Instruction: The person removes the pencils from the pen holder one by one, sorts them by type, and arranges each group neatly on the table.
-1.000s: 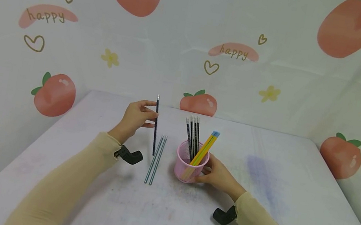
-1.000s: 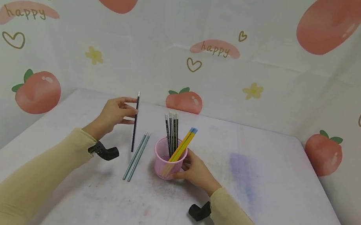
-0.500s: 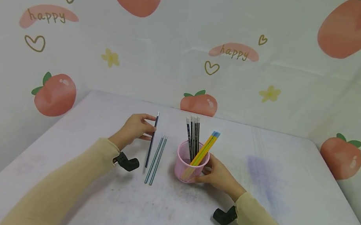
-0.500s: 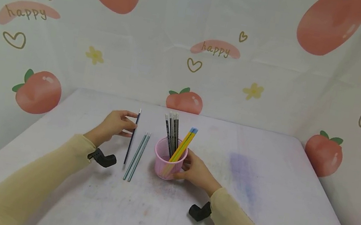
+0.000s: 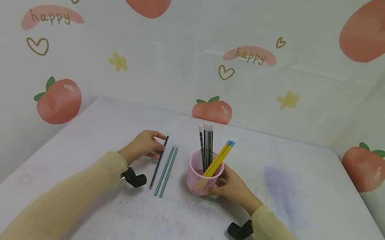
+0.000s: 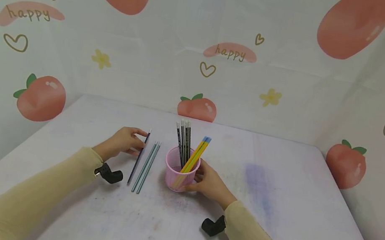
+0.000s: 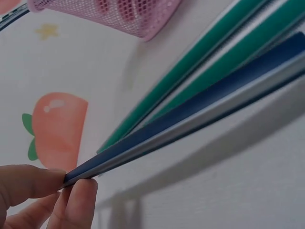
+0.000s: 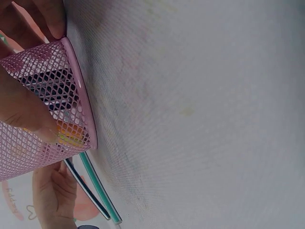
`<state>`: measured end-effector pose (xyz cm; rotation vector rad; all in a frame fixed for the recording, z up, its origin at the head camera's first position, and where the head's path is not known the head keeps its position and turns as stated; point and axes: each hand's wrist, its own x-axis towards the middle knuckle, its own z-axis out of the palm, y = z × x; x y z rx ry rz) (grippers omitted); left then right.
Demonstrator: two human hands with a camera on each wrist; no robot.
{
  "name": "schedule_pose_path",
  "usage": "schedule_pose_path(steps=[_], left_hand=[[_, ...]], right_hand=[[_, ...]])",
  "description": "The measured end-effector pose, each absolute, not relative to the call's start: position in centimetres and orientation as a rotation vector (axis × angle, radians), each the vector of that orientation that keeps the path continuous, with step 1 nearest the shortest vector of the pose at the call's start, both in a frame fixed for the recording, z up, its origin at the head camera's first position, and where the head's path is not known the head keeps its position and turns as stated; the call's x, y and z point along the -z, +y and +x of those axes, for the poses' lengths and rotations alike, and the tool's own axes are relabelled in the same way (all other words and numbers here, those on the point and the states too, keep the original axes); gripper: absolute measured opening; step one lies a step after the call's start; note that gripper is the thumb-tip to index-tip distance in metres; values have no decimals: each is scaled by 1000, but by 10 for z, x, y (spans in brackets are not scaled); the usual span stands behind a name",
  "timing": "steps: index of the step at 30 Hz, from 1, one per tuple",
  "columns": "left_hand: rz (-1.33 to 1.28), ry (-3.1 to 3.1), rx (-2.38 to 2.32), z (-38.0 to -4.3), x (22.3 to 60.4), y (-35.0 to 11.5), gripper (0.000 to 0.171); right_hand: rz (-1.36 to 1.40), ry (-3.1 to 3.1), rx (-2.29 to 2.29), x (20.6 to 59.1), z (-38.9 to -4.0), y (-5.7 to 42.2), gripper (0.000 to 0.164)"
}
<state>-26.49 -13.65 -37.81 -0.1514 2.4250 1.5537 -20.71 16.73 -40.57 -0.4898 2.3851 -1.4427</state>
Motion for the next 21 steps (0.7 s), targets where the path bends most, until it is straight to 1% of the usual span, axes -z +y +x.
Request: schedule_pose_path(steps=[8, 21], left_hand=[[-178, 2428, -1500, -262, 386, -135, 46], [-120, 2459, -1415, -263, 394, -134, 44]], right_hand=[[-488, 2380, 1442, 405, -207, 167, 96], [-488, 2369, 1455, 403, -205, 167, 99]])
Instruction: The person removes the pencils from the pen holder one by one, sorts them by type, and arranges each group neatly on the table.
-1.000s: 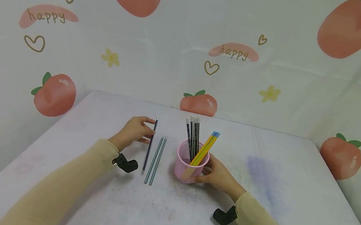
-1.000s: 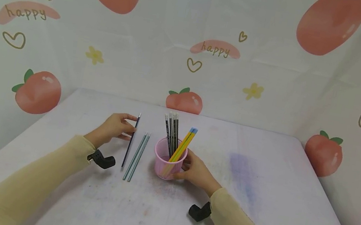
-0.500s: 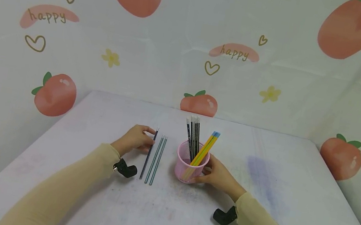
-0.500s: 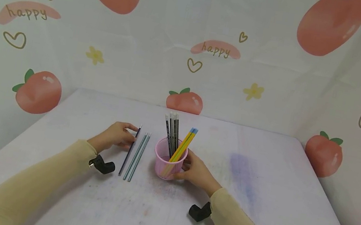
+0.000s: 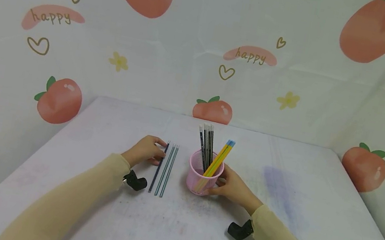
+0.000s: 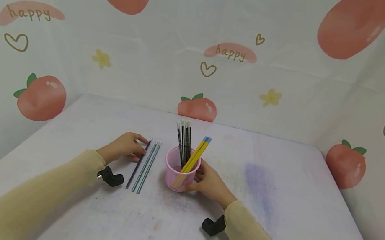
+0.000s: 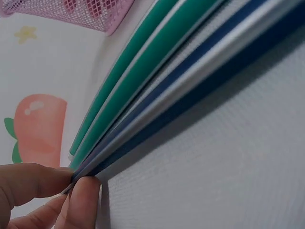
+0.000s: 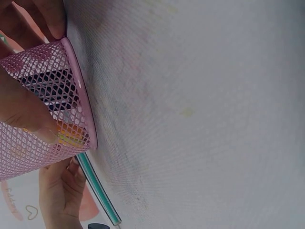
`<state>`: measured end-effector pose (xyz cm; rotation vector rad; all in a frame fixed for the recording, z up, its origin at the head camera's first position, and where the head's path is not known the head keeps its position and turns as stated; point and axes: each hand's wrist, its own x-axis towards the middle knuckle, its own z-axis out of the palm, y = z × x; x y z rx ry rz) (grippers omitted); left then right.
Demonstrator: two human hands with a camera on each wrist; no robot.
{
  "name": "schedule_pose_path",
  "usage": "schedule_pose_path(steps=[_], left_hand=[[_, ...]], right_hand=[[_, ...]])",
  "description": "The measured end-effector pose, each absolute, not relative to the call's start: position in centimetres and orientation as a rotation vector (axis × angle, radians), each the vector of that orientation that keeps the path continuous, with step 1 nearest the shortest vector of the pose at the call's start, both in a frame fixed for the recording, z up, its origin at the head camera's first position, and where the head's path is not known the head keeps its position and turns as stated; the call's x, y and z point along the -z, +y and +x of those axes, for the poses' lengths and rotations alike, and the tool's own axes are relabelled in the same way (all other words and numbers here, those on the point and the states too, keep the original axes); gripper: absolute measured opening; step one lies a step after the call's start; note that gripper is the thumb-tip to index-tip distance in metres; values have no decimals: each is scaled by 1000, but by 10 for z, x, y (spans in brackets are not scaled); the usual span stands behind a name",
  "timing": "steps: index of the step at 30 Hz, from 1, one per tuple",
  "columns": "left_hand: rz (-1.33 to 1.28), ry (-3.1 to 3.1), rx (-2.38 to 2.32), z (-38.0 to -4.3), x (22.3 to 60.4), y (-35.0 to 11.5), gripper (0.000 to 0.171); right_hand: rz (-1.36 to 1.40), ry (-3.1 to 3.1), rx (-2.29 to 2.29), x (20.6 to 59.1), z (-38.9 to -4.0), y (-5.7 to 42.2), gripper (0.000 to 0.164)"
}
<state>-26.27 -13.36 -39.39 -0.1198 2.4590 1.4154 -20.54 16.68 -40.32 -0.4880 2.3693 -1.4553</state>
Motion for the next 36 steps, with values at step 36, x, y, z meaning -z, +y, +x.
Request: schedule_pose_path(steps=[36], left_hand=[[-140, 2448, -1387, -268, 399, -132, 47]], right_hand=[[-502, 2370, 1448, 406, -207, 169, 99]])
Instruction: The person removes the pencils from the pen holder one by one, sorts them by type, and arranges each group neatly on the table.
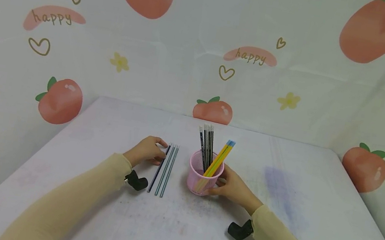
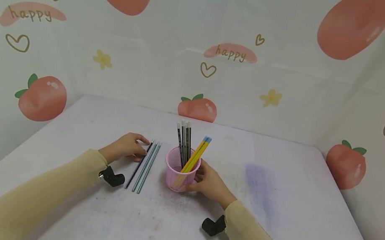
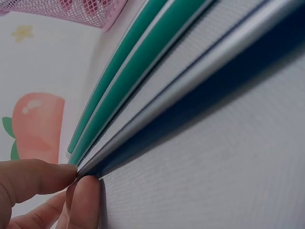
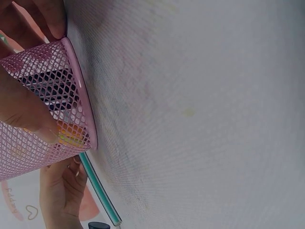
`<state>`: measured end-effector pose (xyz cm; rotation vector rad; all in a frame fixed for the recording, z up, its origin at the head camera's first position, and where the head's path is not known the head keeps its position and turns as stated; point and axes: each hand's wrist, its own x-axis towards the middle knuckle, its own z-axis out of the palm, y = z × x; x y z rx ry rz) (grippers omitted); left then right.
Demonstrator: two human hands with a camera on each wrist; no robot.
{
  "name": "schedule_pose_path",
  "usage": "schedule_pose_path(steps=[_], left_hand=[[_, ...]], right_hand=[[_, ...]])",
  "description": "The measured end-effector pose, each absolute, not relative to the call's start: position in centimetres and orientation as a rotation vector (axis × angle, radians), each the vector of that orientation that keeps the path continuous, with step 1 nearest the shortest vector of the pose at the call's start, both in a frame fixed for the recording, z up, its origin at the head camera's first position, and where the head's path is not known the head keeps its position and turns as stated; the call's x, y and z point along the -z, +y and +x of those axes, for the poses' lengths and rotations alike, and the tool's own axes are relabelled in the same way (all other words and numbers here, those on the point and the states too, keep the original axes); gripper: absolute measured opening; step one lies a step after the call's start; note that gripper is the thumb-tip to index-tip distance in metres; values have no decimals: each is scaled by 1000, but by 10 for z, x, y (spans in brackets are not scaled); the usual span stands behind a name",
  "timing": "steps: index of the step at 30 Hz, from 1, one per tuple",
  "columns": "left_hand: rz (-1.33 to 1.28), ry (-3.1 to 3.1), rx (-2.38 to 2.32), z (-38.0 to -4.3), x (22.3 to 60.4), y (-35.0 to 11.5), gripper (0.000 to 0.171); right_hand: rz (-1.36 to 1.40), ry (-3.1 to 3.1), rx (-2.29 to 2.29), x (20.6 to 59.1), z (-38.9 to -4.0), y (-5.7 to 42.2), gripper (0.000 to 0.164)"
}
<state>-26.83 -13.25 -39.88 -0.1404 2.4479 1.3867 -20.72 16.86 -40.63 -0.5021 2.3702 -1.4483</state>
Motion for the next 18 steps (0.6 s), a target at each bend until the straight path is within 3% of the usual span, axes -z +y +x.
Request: schedule_pose_path(steps=[18], left_hand=[[-110, 2445, -1401, -265, 389, -134, 43]], right_hand=[[-475, 2376, 1437, 403, -206, 167, 96]])
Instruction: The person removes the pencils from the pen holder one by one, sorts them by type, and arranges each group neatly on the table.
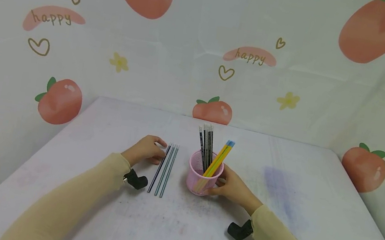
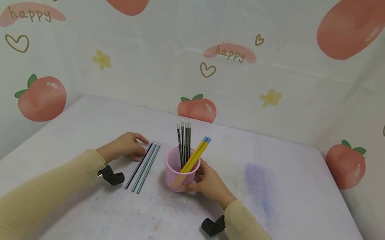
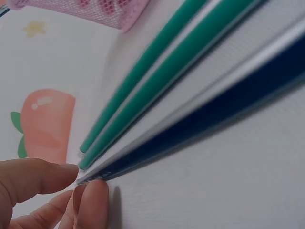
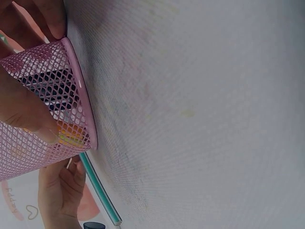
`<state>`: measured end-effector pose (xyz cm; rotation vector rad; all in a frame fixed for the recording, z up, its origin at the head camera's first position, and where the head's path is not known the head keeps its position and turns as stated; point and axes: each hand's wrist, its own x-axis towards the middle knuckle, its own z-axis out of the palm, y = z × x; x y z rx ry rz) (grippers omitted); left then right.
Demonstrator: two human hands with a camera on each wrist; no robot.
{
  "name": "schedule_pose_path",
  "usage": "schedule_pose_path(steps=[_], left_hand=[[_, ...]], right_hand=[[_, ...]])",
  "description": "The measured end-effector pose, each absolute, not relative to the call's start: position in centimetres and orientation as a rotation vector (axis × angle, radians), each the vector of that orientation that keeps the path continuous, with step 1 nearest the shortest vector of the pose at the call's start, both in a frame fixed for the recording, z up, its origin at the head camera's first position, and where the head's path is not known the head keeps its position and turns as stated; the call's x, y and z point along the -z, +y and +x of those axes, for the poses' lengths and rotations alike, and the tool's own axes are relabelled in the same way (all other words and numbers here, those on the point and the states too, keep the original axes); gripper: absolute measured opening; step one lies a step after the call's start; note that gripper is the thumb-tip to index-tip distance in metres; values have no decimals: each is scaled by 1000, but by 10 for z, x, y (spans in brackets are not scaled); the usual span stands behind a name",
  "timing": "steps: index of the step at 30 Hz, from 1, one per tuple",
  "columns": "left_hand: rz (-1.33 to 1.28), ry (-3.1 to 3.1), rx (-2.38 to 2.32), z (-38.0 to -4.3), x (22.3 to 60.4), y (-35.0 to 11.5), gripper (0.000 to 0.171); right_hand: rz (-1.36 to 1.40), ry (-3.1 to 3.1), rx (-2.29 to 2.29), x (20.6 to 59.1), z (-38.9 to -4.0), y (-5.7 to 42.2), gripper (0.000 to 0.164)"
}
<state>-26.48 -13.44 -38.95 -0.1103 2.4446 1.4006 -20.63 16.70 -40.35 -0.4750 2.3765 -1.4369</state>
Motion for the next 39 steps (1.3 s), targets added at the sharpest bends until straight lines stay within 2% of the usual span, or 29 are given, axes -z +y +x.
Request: schedule_pose_path(steps=[9, 16, 24, 39], left_hand=[[-140, 2421, -1520, -265, 370, -132, 37], [-73, 2417, -1642, -259, 353, -125, 39], [49, 2431, -1745, -248, 337, -109, 32], [168, 2335, -1873, -240, 336, -83, 26]], right_hand=[[-480, 2391, 1419, 405, -207, 167, 94], [-459, 2382, 1433, 406, -207, 167, 95], [-527, 2365, 1475, 406, -206, 168, 97], [-518, 2372, 1461, 405, -206, 168, 97]])
